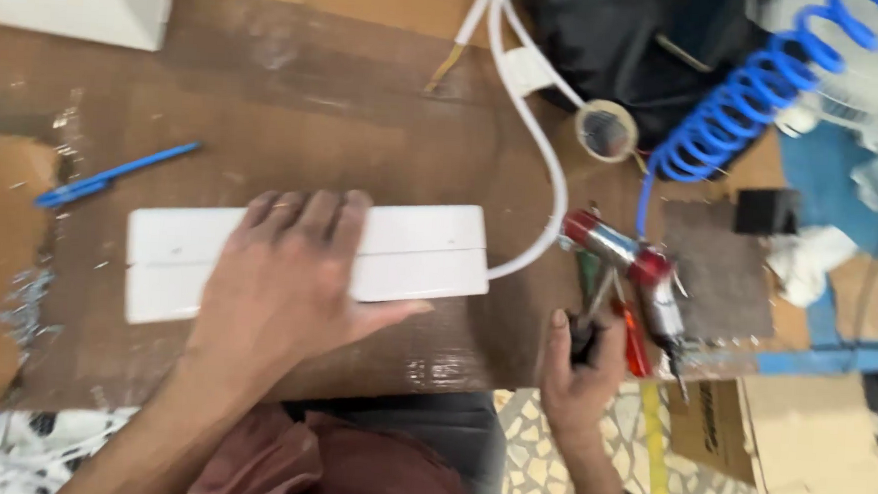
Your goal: Assembling white plastic electronic component enclosures using a pneumatic screwdriver and manual tools on a workbench.
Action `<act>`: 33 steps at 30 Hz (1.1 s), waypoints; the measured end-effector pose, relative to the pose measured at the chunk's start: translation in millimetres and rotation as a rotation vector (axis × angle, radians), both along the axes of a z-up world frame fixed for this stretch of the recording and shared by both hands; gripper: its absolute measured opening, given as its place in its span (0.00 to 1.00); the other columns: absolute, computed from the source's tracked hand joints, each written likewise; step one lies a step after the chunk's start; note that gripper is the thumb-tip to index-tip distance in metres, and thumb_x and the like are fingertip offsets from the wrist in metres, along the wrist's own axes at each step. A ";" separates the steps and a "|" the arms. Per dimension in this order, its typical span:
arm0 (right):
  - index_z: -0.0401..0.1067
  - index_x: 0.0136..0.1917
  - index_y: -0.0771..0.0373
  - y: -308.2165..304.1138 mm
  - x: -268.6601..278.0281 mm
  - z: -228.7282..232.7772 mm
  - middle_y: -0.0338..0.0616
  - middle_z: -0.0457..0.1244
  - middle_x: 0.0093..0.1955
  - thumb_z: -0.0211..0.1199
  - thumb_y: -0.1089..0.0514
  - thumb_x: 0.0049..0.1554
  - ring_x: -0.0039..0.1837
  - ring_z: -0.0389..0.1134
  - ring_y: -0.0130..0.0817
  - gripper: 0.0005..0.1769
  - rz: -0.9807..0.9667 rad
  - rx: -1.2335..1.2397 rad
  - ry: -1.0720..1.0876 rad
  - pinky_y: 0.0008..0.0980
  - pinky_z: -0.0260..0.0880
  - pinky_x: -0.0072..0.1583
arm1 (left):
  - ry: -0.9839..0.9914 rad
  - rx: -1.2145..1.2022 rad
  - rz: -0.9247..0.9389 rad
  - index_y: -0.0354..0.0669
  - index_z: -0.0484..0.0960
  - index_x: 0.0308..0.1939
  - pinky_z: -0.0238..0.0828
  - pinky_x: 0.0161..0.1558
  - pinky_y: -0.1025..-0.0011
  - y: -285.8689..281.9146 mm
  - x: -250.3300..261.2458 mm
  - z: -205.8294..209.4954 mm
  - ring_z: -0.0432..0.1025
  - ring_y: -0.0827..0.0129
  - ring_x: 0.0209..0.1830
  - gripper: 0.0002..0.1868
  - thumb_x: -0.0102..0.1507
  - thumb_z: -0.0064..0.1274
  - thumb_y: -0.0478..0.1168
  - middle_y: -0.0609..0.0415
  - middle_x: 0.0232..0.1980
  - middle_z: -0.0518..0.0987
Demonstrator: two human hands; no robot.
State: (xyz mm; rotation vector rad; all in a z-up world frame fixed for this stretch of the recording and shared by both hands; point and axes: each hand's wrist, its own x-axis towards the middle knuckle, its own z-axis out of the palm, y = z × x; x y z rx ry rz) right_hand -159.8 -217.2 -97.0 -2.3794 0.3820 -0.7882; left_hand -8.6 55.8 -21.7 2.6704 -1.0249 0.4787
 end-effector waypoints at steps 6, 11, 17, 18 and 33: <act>0.60 0.75 0.64 -10.4 -50.3 -22.6 0.53 0.69 0.40 0.60 0.62 0.59 0.31 0.70 0.44 0.31 -0.180 -0.212 0.417 0.44 0.69 0.31 | -0.101 0.038 0.062 0.32 0.82 0.50 0.80 0.51 0.62 -0.6 -0.1 5.6 0.81 0.58 0.38 0.57 0.53 0.56 0.88 0.45 0.42 0.85; 0.75 0.57 0.62 4.2 -22.0 -9.2 0.47 0.68 0.51 0.71 0.52 0.54 0.52 0.68 0.42 0.20 -0.025 -0.261 0.323 0.38 0.72 0.49 | -0.113 0.225 0.119 0.41 0.84 0.58 0.82 0.58 0.61 4.2 -1.7 -4.1 0.84 0.58 0.45 0.61 0.54 0.38 0.94 0.48 0.46 0.87; 0.77 0.50 0.69 -48.7 52.4 7.0 0.53 0.69 0.51 0.69 0.66 0.52 0.40 0.70 0.40 0.12 0.179 -0.207 0.146 0.31 0.72 0.41 | -0.124 0.150 0.108 0.41 0.84 0.54 0.83 0.56 0.60 1.2 -1.4 -1.0 0.84 0.59 0.41 0.58 0.52 0.47 0.92 0.49 0.43 0.87; 0.77 0.50 0.69 -51.2 63.1 9.8 0.53 0.69 0.51 0.69 0.66 0.52 0.40 0.70 0.40 0.12 0.184 -0.206 0.145 0.31 0.72 0.41 | -0.123 0.152 0.113 0.41 0.84 0.54 0.83 0.56 0.60 1.7 -1.7 -1.8 0.84 0.59 0.41 0.58 0.52 0.47 0.92 0.49 0.43 0.87; 0.74 0.59 0.70 -65.7 103.6 15.9 0.56 0.71 0.48 0.61 0.67 0.58 0.42 0.73 0.46 0.15 0.226 -0.130 0.261 0.39 0.71 0.43 | 0.014 0.070 0.087 0.34 0.79 0.53 0.79 0.54 0.55 0.9 3.7 -2.6 0.81 0.55 0.44 0.56 0.58 0.44 0.89 0.42 0.46 0.84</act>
